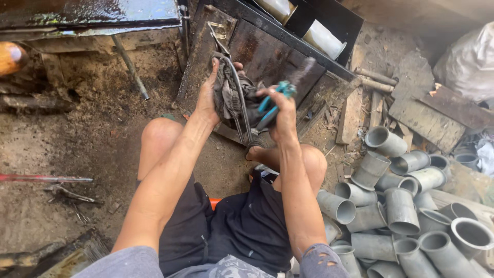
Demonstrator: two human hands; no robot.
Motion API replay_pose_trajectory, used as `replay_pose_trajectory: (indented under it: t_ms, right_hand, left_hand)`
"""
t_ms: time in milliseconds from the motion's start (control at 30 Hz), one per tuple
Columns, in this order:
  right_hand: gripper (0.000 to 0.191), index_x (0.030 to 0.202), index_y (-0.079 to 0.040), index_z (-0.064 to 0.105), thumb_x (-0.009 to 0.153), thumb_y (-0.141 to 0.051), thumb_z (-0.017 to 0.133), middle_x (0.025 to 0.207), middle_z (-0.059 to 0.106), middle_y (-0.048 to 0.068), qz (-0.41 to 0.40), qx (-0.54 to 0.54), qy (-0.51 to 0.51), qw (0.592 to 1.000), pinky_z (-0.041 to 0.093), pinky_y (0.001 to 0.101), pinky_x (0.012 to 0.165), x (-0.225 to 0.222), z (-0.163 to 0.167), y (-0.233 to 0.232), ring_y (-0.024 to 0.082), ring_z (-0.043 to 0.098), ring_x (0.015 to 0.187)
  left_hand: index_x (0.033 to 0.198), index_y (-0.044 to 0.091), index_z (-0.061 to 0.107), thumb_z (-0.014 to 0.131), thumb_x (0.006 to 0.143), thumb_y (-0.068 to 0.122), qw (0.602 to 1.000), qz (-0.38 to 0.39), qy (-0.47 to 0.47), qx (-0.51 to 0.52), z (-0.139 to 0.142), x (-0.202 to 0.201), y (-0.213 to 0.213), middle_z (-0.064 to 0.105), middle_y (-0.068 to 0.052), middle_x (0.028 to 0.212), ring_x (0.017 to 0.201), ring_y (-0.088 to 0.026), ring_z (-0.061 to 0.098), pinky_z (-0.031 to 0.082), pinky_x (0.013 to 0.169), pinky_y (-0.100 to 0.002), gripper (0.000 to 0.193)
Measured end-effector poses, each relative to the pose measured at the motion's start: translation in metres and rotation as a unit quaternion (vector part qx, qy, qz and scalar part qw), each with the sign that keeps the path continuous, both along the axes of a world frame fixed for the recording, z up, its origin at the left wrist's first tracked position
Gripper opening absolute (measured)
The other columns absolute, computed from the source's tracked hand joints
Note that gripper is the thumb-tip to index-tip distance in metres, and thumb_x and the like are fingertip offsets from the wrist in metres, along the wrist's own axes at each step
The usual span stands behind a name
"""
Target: The person uses pliers and a cloth to clean metal parts in a water-filled tray. They pick up cylindrical metal pieces, wipe them with a cloth, and place them into the tray. The person also uses pliers to manipulate items submerged in the water.
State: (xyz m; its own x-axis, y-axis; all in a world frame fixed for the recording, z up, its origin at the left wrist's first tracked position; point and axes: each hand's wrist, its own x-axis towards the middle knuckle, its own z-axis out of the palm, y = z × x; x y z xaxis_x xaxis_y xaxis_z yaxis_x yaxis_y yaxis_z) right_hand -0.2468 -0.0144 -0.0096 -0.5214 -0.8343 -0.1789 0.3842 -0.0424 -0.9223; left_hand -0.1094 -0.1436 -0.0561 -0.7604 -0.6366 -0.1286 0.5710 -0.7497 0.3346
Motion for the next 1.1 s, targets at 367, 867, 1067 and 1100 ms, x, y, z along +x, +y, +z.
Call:
replay_pose_trajectory:
  t_ms: [367,867,1067,1100]
  right_hand:
    - [0.065,0.124,-0.008,0.056,0.074,-0.032,0.09,0.104,0.064,0.002,0.119,0.025,-0.103,0.987,0.057,0.0339,0.083,0.042,-0.015,0.002,0.016,0.064,0.095]
    - [0.028,0.101,-0.004,0.064,0.083,-0.018,0.08,0.085,0.07,0.006,-0.038,-0.012,-0.142,0.989,0.059,0.0315,0.069,0.014,-0.022,-0.018,0.017,0.069,0.075]
    - [0.029,0.1,-0.005,0.062,0.085,-0.018,0.082,0.083,0.066,0.002,-0.073,-0.034,-0.109,0.991,0.056,0.0289,0.064,0.003,-0.02,-0.006,0.013,0.065,0.07]
    - [0.028,0.1,-0.004,0.063,0.085,-0.018,0.082,0.084,0.067,0.002,-0.078,-0.033,-0.097,0.992,0.056,0.0282,0.064,0.0,-0.018,-0.004,0.012,0.065,0.071]
  left_hand:
    - [0.124,0.005,0.061,0.042,0.106,0.066,0.715,0.204,-0.405,-0.532,0.004,-0.014,0.024,0.058,-0.013,0.118,0.117,-0.026,0.05,0.044,0.103,-0.041,0.067]
    - [0.165,0.013,-0.006,0.032,0.115,0.043,0.788,-0.012,-0.307,-0.534,0.01,0.008,0.066,-0.012,-0.027,0.168,0.152,-0.039,0.0,0.017,0.121,-0.051,0.069]
    - [0.139,0.01,0.054,0.053,0.102,0.007,0.775,0.013,-0.393,-0.495,-0.006,0.029,0.085,0.069,-0.017,0.129,0.122,-0.03,0.065,0.051,0.104,-0.039,0.037]
    - [0.139,0.008,0.054,0.055,0.102,0.007,0.751,-0.025,-0.447,-0.486,-0.008,0.033,0.085,0.07,-0.018,0.126,0.12,-0.031,0.066,0.052,0.104,-0.04,0.037]
